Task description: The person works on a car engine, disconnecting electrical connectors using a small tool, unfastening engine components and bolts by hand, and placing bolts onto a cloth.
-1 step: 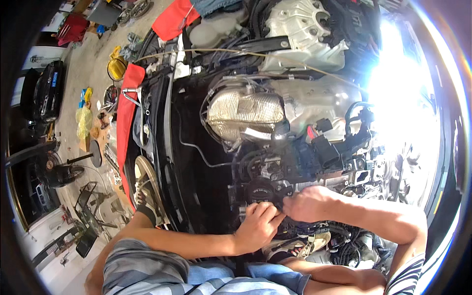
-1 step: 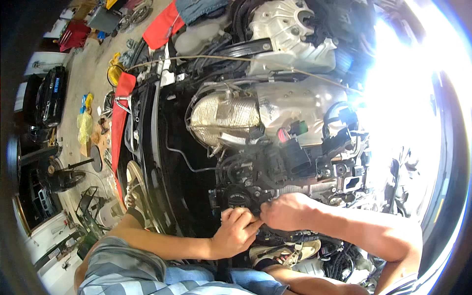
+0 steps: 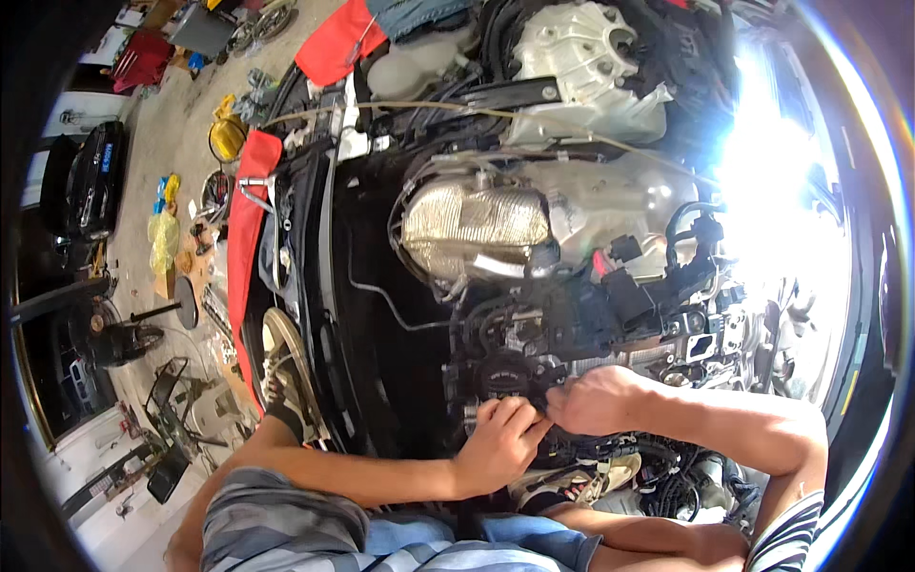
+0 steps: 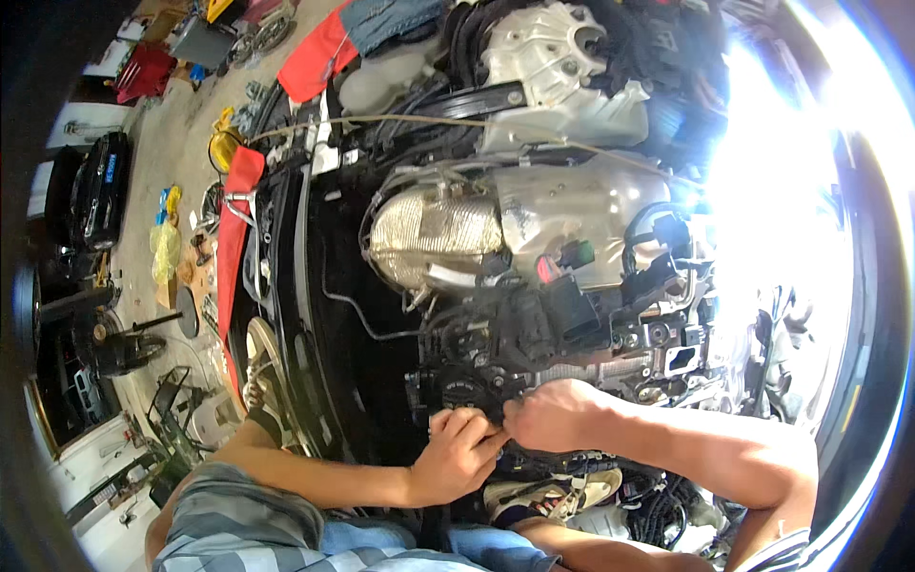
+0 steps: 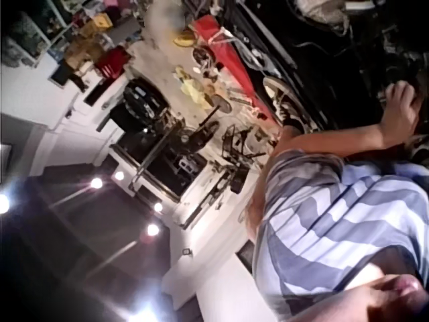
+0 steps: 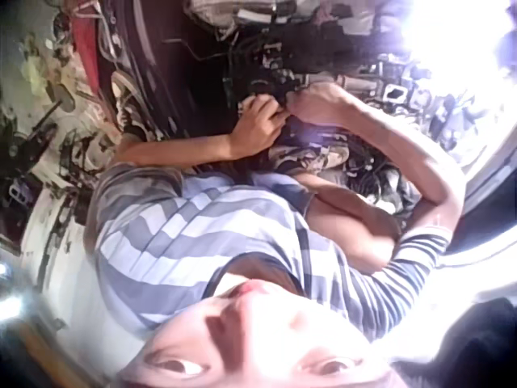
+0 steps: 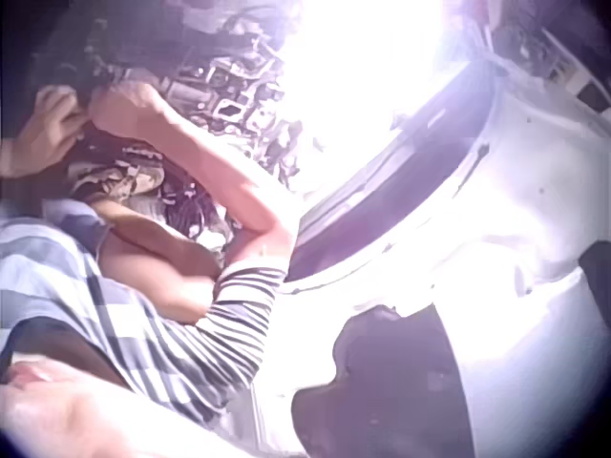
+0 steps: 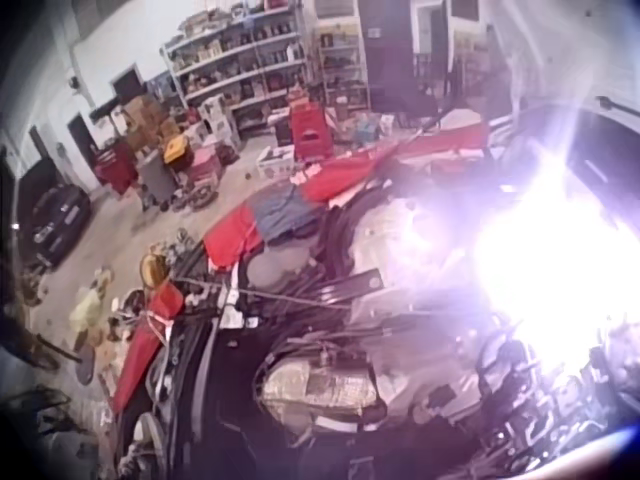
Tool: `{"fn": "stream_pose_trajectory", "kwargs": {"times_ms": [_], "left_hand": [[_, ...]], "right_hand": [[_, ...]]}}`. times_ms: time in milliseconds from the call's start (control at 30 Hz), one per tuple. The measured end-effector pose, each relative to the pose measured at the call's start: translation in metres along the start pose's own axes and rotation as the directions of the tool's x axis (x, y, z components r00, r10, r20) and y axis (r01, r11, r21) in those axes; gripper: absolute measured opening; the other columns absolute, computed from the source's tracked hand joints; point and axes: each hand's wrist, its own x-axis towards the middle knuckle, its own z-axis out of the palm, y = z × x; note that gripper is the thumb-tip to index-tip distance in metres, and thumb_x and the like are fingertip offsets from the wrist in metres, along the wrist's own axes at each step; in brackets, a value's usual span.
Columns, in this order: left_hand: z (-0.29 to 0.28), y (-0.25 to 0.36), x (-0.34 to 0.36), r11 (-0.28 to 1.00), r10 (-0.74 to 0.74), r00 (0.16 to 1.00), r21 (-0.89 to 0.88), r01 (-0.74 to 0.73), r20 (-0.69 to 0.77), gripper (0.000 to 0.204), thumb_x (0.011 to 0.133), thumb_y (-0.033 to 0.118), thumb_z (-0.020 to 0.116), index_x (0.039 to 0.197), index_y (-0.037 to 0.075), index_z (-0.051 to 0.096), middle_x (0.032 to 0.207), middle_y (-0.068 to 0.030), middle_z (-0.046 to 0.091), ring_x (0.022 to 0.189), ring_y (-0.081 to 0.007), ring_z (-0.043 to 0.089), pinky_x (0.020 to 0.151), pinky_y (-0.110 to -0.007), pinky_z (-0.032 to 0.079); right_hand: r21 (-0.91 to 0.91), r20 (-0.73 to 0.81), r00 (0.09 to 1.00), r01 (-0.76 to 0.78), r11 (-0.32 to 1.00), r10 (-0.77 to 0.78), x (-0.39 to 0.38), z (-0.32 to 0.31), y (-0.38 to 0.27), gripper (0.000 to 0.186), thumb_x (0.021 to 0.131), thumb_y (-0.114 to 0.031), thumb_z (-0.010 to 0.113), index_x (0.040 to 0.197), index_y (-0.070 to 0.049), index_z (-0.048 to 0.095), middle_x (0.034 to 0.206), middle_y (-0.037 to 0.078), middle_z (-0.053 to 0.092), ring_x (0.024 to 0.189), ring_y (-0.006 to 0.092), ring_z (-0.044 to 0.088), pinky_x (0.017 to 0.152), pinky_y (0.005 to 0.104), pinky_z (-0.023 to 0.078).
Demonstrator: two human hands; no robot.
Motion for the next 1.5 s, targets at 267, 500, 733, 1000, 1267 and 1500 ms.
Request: {"fn": "stream_pose_trajectory", "kwargs": {"times_ms": [267,500,733,1000,1267,1500], "left_hand": [[0.003,-0.001,-0.003,1.000,0.003,1.000,0.019,-0.003,-0.007,0.039,0.076,0.012,0.072,0.114,0.005,0.071,0.104,-0.0019,0.058,0.108,-0.0228,0.050,0.093,-0.041,0.033],[0.002,-0.002,-0.003,1.000,0.002,1.000,0.001,-0.002,-0.010,0.037,0.077,0.011,0.072,0.113,0.004,0.071,0.103,-0.0027,0.057,0.108,-0.0228,0.050,0.092,-0.040,0.034],[0.002,-0.003,-0.003,1.000,-0.006,0.999,-0.004,0.006,-0.034,0.038,0.076,0.010,0.072,0.114,0.004,0.071,0.101,-0.0021,0.056,0.104,-0.0212,0.051,0.091,-0.038,0.034],[0.003,-0.010,-0.001,0.998,0.063,0.997,-0.006,-0.064,-0.041,0.037,0.079,0.015,0.070,0.114,0.005,0.070,0.098,-0.0017,0.054,0.105,-0.0202,0.051,0.092,-0.038,0.035],[0.007,-0.045,0.015,0.908,0.395,0.916,0.121,-0.400,0.067,0.050,0.082,0.020,0.063,0.125,-0.006,0.061,0.129,-0.0152,0.059,0.124,-0.0276,0.051,0.103,-0.041,0.038],[0.013,-0.075,0.053,0.710,0.688,0.680,-0.046,-0.702,0.253,0.046,0.092,0.015,0.052,0.129,-0.012,0.053,0.118,-0.0223,0.061,0.109,-0.0307,0.059,0.098,-0.040,0.045]], "right_hand": [[0.000,-0.091,0.995,0.034,0.999,-0.034,-0.006,-0.009,0.007,0.015,0.086,-0.018,0.056,0.082,-0.005,0.062,0.081,0.008,0.064,0.066,0.0261,0.071,0.054,0.0388,0.057],[0.021,-0.104,0.988,0.119,0.993,-0.117,-0.005,-0.011,0.005,0.013,0.088,-0.016,0.054,0.082,-0.006,0.057,0.077,0.006,0.059,0.071,0.0236,0.069,0.055,0.0385,0.057],[0.098,-0.064,0.994,0.090,0.991,-0.084,-0.013,-0.016,0.010,0.012,0.089,-0.017,0.053,0.097,-0.008,0.056,0.084,0.005,0.057,0.074,0.0214,0.068,0.056,0.0368,0.058],[0.031,-0.136,0.987,0.087,0.996,-0.082,-0.024,-0.033,0.009,0.026,0.085,-0.015,0.060,0.110,-0.008,0.061,0.090,0.002,0.057,0.069,0.0160,0.065,0.050,0.0304,0.055],[0.326,-0.749,0.604,-0.022,0.945,0.272,0.013,-0.170,-0.006,0.018,0.080,-0.001,0.071,0.098,0.001,0.067,0.080,0.013,0.066,0.065,0.0263,0.065,0.059,0.0333,0.055],[0.954,-0.296,0.201,0.107,0.280,0.934,0.199,-0.299,0.213,0.022,0.098,-0.018,0.058,0.101,0.003,0.065,0.071,0.005,0.060,0.053,0.0129,0.057,0.048,0.0283,0.040]]}}
